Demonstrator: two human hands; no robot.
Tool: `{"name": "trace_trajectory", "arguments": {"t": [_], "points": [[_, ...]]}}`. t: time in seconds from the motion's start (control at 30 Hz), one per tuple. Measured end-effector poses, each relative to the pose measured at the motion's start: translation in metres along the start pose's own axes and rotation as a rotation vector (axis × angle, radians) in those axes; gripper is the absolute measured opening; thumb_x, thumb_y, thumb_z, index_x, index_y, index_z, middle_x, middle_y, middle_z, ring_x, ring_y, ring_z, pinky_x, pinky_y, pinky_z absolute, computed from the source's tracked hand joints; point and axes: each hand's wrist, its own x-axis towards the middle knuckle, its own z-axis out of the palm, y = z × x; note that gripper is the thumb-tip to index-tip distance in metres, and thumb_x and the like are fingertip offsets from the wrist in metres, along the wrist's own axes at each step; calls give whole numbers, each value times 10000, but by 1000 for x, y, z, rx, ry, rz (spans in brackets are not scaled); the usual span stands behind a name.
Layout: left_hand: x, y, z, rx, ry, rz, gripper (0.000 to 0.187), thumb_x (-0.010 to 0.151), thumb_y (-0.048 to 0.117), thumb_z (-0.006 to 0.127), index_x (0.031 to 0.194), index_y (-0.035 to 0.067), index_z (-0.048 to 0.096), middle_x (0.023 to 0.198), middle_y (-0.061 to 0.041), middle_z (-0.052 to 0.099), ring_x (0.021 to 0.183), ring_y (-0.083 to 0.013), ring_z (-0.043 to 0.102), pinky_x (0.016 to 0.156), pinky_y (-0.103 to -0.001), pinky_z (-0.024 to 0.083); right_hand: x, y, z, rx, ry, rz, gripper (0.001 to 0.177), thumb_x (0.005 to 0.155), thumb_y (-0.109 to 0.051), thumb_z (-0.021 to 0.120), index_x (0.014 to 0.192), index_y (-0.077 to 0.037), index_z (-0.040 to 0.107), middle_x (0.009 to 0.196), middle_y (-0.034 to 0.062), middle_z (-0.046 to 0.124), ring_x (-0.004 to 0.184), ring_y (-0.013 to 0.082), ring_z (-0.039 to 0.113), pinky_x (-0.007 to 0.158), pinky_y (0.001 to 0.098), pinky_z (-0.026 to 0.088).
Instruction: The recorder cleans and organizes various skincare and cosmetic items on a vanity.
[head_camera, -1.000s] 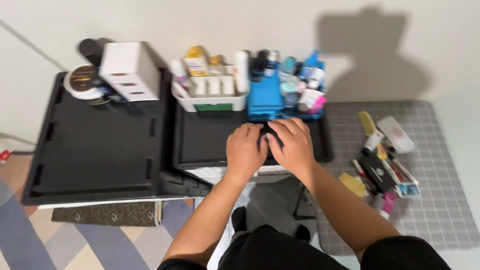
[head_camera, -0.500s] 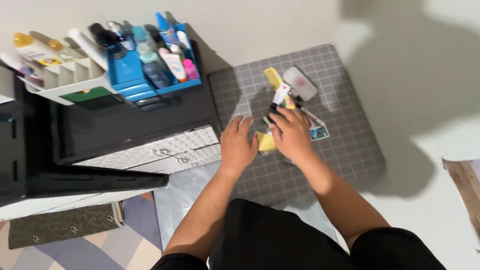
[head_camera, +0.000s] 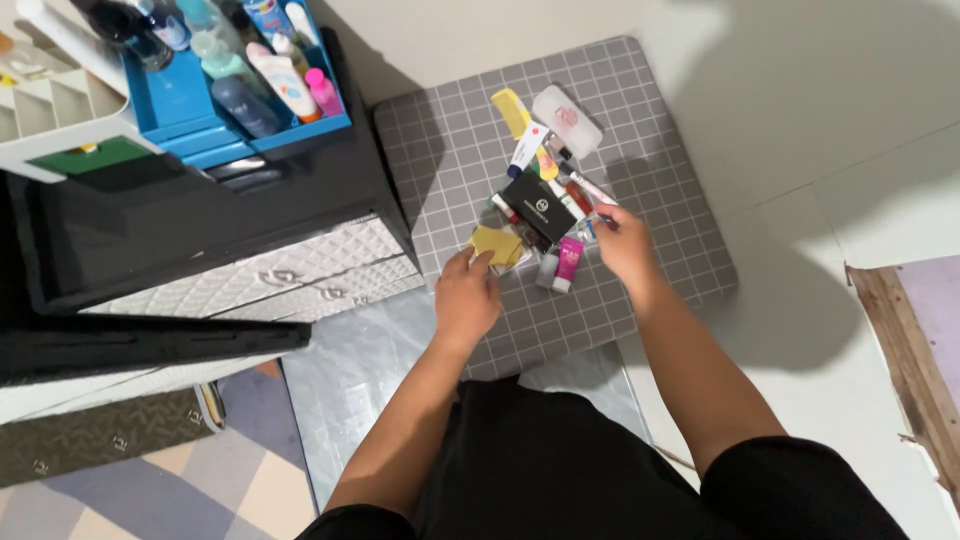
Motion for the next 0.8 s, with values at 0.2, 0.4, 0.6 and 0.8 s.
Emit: {"name": "trace_trajectory", "arguments": {"t": [0.2, 0.4, 0.6, 0.8], "points": [[-26, -35, -23, 9, -78, -23, 399, 850, 80, 633, 1244, 65, 697, 1282, -206, 662, 1173, -395, 626, 982, -462, 511, -28, 19, 76, -67, -206, 13, 332, 842, -175, 739, 1160, -79, 753, 1044, 153, 755, 967, 289, 724, 871, 383, 561], [-38, -29, -74, -67, -189, -160, 401, 878, 129, 627, 1274, 88, 675, 1245, -175, 684, 1078, -370, 666, 919, -449, 535, -46, -42, 108, -376, -287, -471, 423, 716, -191, 790, 1130, -106, 759, 1210, 144, 691, 1037, 380, 622, 901, 491, 493], [-59, -41, -78, 35, -207, -205, 444, 883, 191, 660, 1315, 89, 648, 1208, -184, 685, 1060, -392, 656, 900, -467, 529, -31, -31, 127, -448, -284, -430, 296, 780, -205, 770, 1052, -89, 747, 1100, 87, 716, 998, 336, 626, 828, 454, 523], [-40, -25, -49, 49, -223, -255, 451, 879, 215, 676, 1310, 84, 643, 1217, -179, 685, 1096, -391, 651, 930, -467, 524, -13, -16, 132, -549, -323, -400, 189, 794, -209, 773, 918, -67, 753, 972, 81, 722, 973, 316, 644, 788, 452, 542]]}}
